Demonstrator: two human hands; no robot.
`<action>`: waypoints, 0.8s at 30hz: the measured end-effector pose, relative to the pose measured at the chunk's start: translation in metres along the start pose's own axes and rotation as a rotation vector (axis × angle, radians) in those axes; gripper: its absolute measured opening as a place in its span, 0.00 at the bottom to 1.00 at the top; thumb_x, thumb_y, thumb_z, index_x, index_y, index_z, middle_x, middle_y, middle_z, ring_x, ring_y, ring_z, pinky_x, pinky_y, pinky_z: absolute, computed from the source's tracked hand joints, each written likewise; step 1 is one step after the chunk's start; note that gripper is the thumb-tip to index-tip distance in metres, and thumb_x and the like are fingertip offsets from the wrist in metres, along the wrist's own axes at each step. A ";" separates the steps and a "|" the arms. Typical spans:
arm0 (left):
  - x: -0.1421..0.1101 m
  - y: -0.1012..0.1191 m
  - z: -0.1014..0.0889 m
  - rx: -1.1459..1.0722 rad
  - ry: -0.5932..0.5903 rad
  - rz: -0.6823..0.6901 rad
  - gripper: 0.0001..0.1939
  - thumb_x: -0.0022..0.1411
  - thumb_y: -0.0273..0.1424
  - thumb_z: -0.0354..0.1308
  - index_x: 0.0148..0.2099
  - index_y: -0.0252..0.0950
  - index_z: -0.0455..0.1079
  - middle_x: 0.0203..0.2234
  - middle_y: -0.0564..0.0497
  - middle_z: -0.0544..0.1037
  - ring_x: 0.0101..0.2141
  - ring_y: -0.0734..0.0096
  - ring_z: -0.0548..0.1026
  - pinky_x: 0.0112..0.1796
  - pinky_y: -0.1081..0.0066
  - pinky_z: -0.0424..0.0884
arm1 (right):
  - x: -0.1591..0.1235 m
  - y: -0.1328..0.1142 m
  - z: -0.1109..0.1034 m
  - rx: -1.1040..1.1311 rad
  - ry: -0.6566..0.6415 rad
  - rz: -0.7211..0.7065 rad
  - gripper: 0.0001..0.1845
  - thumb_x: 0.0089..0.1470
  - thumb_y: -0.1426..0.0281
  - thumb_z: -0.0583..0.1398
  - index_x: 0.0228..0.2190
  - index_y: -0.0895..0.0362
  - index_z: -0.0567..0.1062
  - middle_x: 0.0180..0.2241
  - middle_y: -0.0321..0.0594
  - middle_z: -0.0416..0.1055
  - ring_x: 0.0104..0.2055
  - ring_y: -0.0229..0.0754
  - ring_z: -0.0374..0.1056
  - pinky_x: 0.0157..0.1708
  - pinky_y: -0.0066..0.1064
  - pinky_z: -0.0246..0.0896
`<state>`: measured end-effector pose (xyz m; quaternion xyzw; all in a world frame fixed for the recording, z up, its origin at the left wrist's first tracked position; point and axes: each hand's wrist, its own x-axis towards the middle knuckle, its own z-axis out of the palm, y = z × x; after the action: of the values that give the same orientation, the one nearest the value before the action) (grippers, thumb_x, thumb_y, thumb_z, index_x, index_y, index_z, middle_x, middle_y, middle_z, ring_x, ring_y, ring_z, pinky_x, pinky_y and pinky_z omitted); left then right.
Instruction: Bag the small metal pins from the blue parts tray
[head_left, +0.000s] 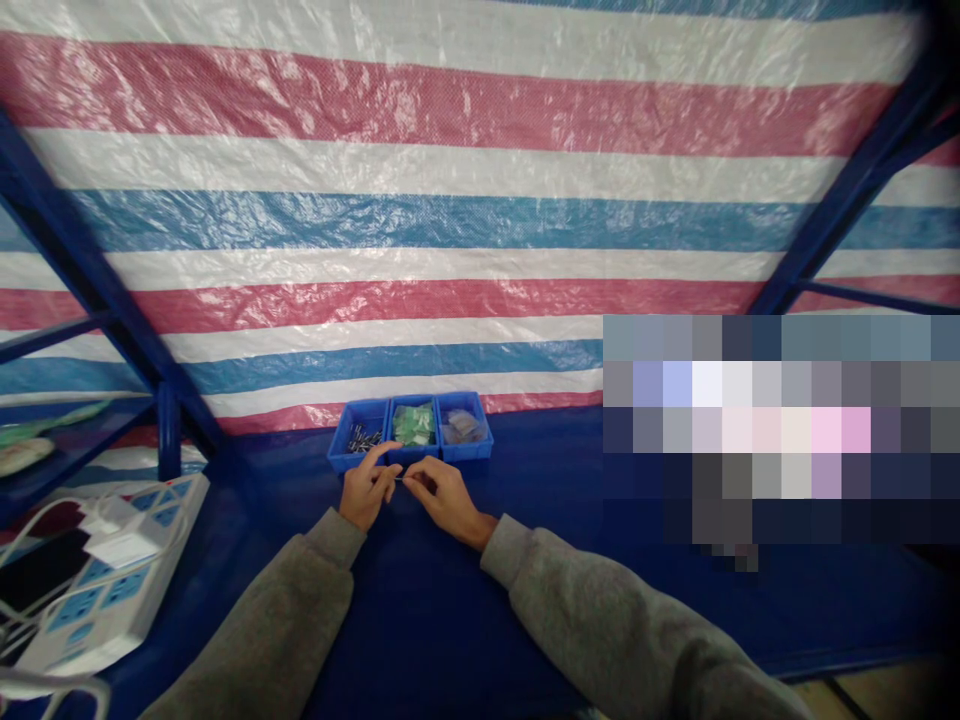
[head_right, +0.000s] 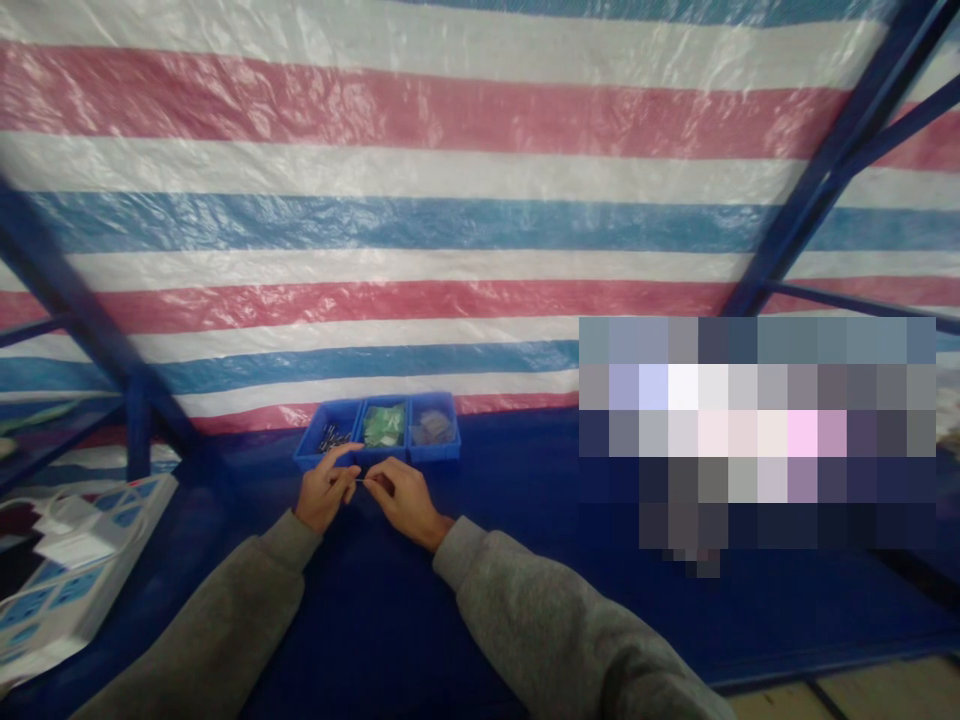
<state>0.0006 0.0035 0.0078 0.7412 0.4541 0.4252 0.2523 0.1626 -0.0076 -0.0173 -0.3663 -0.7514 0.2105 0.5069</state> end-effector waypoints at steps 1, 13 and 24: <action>0.000 0.000 0.000 -0.007 -0.004 -0.004 0.18 0.61 0.37 0.50 0.52 0.35 0.63 0.10 0.62 0.64 0.13 0.80 0.61 0.19 0.80 0.59 | 0.000 0.000 0.000 -0.001 -0.003 0.002 0.08 0.56 0.67 0.55 0.31 0.57 0.73 0.26 0.36 0.65 0.26 0.35 0.60 0.28 0.26 0.56; 0.002 -0.009 0.002 0.180 0.057 0.197 0.12 0.59 0.37 0.53 0.32 0.34 0.71 0.21 0.53 0.72 0.21 0.77 0.68 0.26 0.77 0.66 | 0.002 0.003 -0.002 0.016 0.155 0.135 0.13 0.59 0.66 0.50 0.30 0.58 0.71 0.26 0.35 0.67 0.28 0.36 0.62 0.30 0.26 0.56; 0.001 0.001 -0.002 0.200 0.057 0.311 0.12 0.62 0.32 0.50 0.37 0.35 0.74 0.31 0.48 0.77 0.32 0.70 0.74 0.36 0.72 0.69 | 0.002 0.004 -0.001 -0.038 0.130 0.113 0.15 0.59 0.65 0.51 0.26 0.58 0.71 0.25 0.36 0.68 0.28 0.36 0.62 0.30 0.26 0.55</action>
<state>-0.0001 0.0041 0.0098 0.8116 0.3811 0.4323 0.0955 0.1644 -0.0033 -0.0184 -0.4305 -0.6988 0.2004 0.5350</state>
